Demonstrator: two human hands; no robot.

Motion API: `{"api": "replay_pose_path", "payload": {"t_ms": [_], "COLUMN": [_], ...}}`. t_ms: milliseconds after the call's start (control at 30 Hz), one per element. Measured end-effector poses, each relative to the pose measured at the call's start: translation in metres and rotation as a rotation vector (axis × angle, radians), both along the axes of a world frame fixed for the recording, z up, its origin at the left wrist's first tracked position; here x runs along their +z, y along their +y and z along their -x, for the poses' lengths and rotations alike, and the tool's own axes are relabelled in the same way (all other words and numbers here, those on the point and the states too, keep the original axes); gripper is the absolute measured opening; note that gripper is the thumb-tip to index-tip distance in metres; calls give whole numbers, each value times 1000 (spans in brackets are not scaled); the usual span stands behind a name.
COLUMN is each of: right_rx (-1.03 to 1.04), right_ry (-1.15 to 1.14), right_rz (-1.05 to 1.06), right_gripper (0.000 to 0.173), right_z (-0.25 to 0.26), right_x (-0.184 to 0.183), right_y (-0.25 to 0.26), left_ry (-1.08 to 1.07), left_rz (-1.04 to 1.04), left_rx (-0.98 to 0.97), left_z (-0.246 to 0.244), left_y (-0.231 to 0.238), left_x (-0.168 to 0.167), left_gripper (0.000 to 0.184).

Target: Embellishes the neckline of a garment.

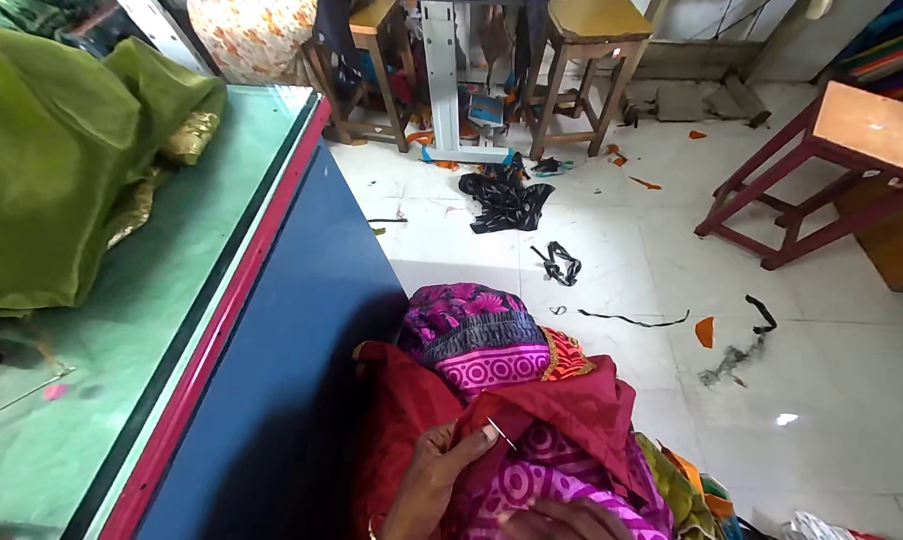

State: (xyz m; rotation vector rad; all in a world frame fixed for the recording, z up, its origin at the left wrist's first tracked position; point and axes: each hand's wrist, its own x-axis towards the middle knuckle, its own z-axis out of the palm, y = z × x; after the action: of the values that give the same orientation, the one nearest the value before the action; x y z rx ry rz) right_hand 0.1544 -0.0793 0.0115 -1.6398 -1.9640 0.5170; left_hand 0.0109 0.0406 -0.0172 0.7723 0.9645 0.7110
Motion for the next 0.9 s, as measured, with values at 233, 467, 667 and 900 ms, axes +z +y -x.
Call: {"api": "replay_pose_path", "payload": {"t_ms": [233, 467, 667, 900], "right_rx": [-277, -379, -429, -460], "right_ry": [5, 427, 233, 77], "right_rz": [-162, -58, -271, -363], "right_gripper": [17, 18, 14, 15], "right_z": [-24, -4, 6, 10], "right_x": [1, -19, -34, -37], "right_y": [11, 29, 41, 46], "left_ry": [18, 60, 85, 133], "left_rz": [-8, -56, -70, -99], "left_rx": [-36, -13, -8, 11], "left_z": [1, 0, -3, -4], "left_y": [0, -4, -8, -11], "left_x": [1, 1, 5, 7], "left_gripper": [23, 23, 23, 21]}}
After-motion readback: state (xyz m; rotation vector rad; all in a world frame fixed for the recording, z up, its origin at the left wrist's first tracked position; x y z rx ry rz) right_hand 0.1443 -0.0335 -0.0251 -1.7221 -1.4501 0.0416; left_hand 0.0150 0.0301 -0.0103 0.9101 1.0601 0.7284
